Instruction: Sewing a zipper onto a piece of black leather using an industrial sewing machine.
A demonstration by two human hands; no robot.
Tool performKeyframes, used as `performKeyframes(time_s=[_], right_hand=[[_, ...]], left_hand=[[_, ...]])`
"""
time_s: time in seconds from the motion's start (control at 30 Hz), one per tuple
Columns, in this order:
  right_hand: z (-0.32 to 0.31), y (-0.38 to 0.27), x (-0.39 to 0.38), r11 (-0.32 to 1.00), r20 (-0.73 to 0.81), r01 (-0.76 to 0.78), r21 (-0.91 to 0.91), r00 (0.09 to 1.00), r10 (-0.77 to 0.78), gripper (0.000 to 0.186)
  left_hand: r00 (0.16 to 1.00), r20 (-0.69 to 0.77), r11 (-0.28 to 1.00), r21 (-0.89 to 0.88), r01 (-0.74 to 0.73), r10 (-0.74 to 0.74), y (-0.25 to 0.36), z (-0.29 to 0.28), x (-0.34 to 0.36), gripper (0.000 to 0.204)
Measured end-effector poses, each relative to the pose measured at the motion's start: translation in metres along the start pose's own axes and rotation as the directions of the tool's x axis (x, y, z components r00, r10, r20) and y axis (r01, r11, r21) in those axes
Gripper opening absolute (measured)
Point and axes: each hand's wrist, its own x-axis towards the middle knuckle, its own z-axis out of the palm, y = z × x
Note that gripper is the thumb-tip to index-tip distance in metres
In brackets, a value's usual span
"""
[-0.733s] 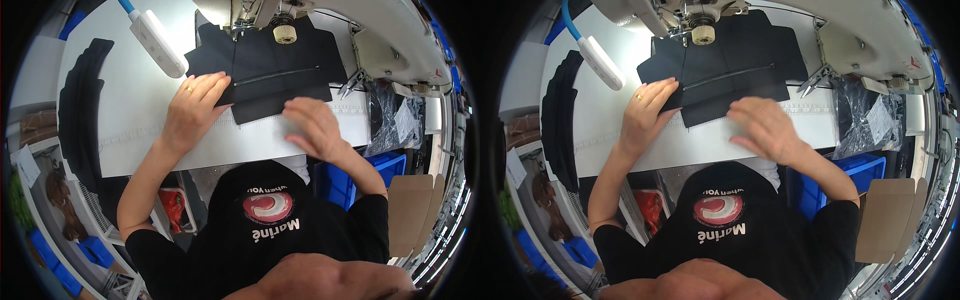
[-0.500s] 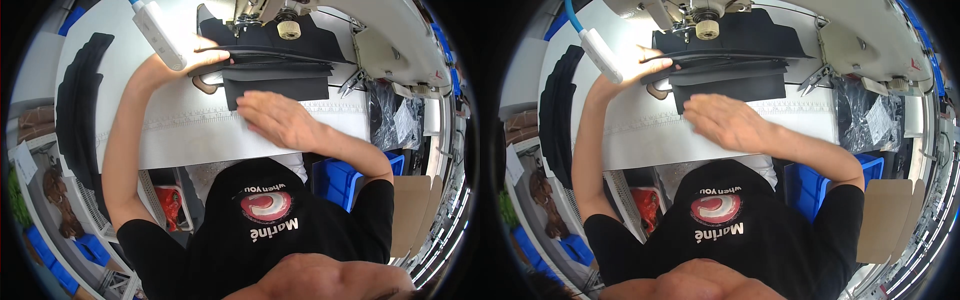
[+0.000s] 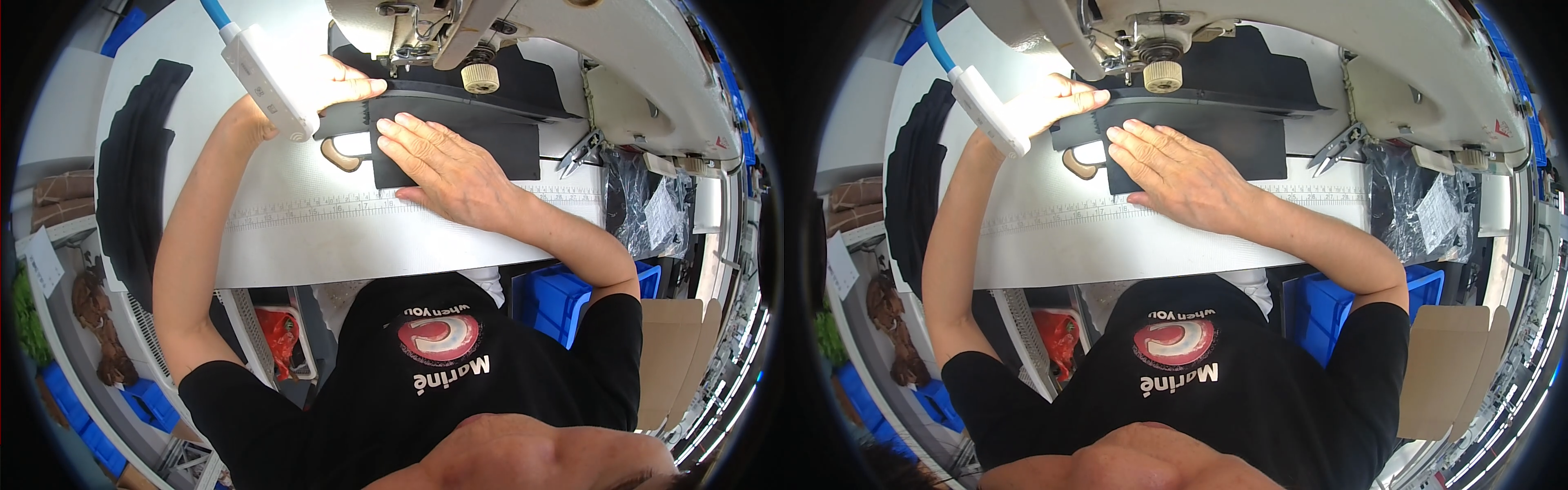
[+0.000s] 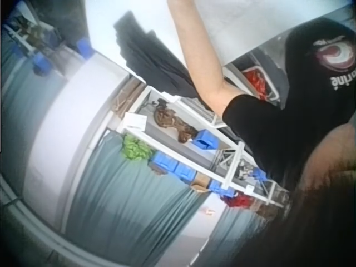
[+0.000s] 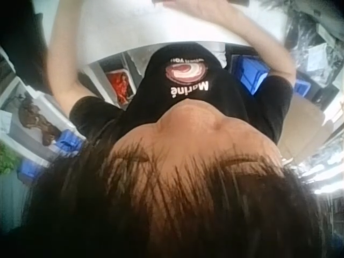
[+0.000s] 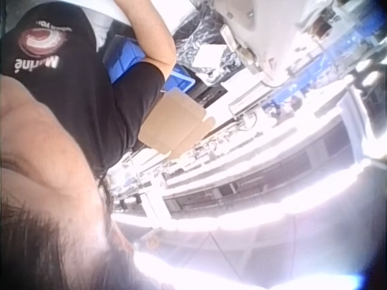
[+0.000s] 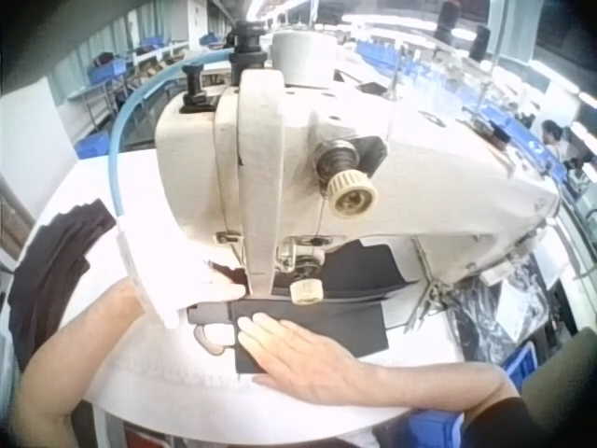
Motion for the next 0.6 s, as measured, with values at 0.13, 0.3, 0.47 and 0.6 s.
performKeyframes(time_s=[0.13, 0.3, 0.47, 0.6], right_hand=[[0.001, -0.001, 0.002, 1.0, 0.011, 0.011, 0.012, 1.0, -0.011, 0.067], [0.005, 0.0, -0.007, 0.997, -0.011, 0.068, 0.033, 0.998, -0.067, 0.064], [-0.008, 0.006, -0.01, 0.986, 0.324, -0.168, 0.009, 0.933, 0.156, 0.034], [-0.046, 0.095, -0.065, 0.941, 0.21, -0.246, -0.232, 0.932, 0.295, 0.023]], left_hand=[[0.998, 0.041, 0.999, 0.015, -0.04, 0.04, 0.015, -0.011, 0.001, 0.032], [0.976, 0.066, 0.978, 0.026, 0.205, -0.207, 0.044, 0.004, -0.001, 0.018], [0.909, -0.244, 0.884, 0.415, -0.216, 0.337, 0.039, 0.05, -0.04, 0.016], [0.813, -0.135, 0.67, 0.651, -0.358, 0.566, 0.043, 0.056, -0.044, 0.024]])
